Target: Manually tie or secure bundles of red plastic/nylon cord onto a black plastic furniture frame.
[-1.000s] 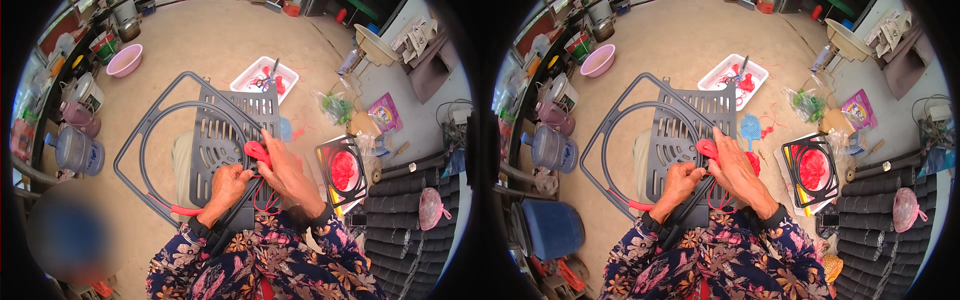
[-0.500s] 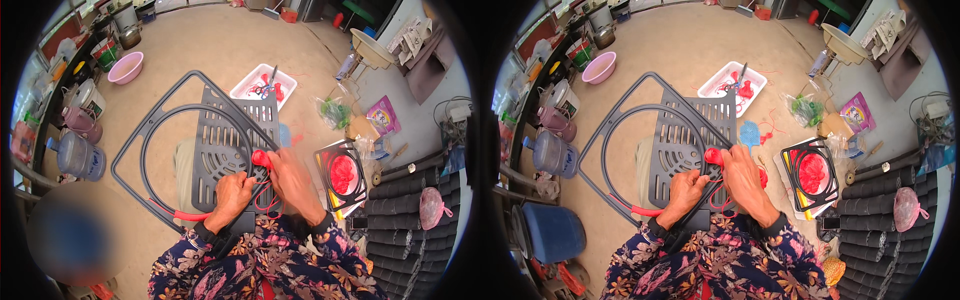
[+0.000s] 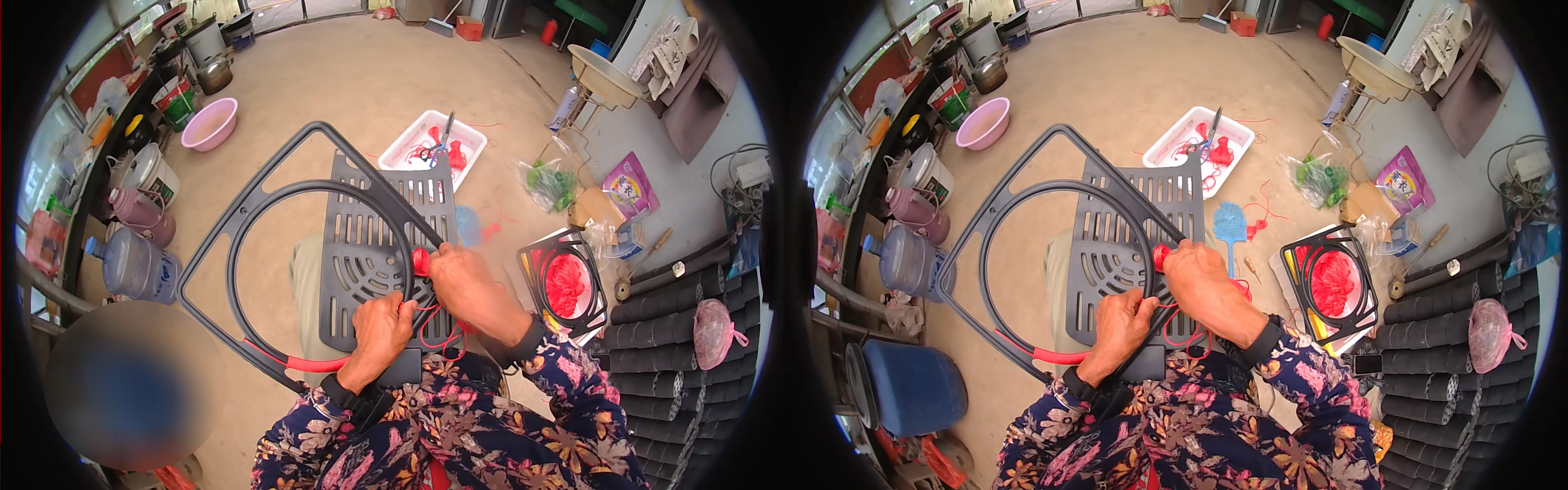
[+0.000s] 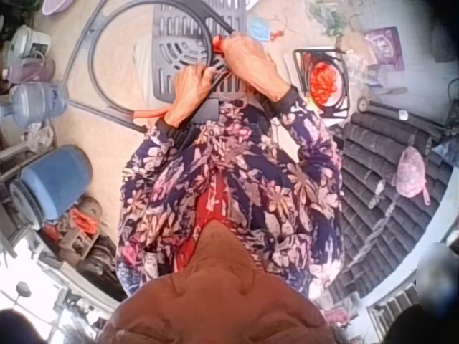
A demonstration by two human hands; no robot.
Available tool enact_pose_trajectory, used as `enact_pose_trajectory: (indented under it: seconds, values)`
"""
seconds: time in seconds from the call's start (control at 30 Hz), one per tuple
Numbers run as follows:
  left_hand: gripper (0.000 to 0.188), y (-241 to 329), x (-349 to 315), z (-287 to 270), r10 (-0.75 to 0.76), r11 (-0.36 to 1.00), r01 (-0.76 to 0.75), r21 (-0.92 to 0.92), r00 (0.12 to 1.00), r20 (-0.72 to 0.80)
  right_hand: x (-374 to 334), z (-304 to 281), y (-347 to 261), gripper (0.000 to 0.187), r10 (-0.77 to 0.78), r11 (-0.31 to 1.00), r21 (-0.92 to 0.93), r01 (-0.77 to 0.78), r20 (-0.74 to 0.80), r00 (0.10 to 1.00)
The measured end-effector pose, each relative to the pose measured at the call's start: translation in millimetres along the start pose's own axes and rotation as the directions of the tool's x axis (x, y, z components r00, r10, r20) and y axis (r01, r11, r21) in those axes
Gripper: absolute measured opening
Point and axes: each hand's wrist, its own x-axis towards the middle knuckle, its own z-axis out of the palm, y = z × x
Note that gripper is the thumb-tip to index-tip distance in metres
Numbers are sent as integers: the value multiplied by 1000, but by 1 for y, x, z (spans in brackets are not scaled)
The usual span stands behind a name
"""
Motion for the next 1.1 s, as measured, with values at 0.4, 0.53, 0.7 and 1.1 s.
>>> enact_pose_trajectory:
  seconds: [0.4, 0.53, 0.7, 1.1]
  values:
    - [29, -5, 13, 4, 113, 992, -114, -53, 994, -8, 9, 25, 5, 60, 100, 824, 563, 61, -252, 963]
    - [33, -11, 18, 4, 34, 998, -31, -47, 997, 67, 6, 42, 13, 57, 38, 783, 617, 75, -167, 985]
    - [34, -6, 18, 8, -45, 999, 44, 11, 995, 85, 15, -11, -7, 43, 18, 922, 378, 88, -269, 963]
    - [28, -9, 19, 15, 9, 1000, -7, -30, 999, 45, 58, 37, -14, 25, -226, 963, -219, 156, -347, 910]
